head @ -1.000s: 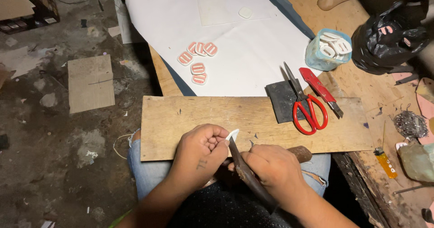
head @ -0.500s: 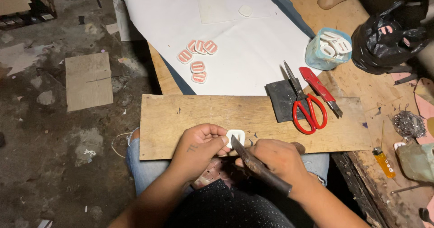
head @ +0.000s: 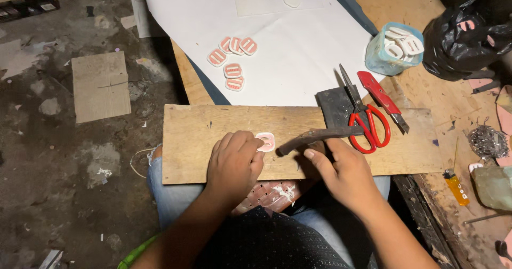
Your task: The person repeatedly trims and shapes small white sole pieces using scissors and a curved metal tool. They hold each piece, cut its edges, then press and smooth the surface with the metal tool, placing finished pieces on a white sheet.
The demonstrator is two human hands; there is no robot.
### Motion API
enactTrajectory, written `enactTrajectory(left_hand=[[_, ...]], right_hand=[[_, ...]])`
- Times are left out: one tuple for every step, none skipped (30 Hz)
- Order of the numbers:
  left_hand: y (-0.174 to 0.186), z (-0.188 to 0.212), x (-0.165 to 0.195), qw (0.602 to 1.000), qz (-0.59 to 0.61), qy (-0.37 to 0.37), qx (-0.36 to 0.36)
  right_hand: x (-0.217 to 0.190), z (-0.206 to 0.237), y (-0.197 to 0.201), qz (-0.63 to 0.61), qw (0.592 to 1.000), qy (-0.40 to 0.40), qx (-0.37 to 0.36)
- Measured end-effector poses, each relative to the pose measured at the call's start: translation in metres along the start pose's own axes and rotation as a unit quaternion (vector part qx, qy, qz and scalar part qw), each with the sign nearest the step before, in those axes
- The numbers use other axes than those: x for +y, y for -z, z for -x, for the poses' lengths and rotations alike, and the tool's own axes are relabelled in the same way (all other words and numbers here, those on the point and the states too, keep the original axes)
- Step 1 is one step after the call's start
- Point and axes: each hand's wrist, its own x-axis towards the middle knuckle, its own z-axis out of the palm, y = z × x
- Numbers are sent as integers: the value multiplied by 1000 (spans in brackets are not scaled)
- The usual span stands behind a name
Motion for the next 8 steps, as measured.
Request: enactTrajectory(left_hand=[[0,-2,-1,1000,5,7,-10],[0,-2,-1,1000,11,14,-21],[1,-4,-2,999,16,20,-32],[1,-5,-2,999,21,22,-34],[2,-7,-2,999,26,24,-36],[2,-7,-2,998,31,28,-38],[2,-7,-3,998,33,33,-43],[2,-8,-3,998,34,38,-48]], right_hand=[[-1,-2,-4,-8,1000,-13,-6],[-3,-5,-6,0,1000,3,-8],[-4,-9,-8,8,1000,19,-9],[-6,-15,-10,16,999,35,-8],[-8,-20,-11,14,1000,8,-21],[-10,-25,-11,12,999,-19,-35],[-12,-30,-11,10,998,-45,-50],[-15,-34,-11,9,998,-38,-58]])
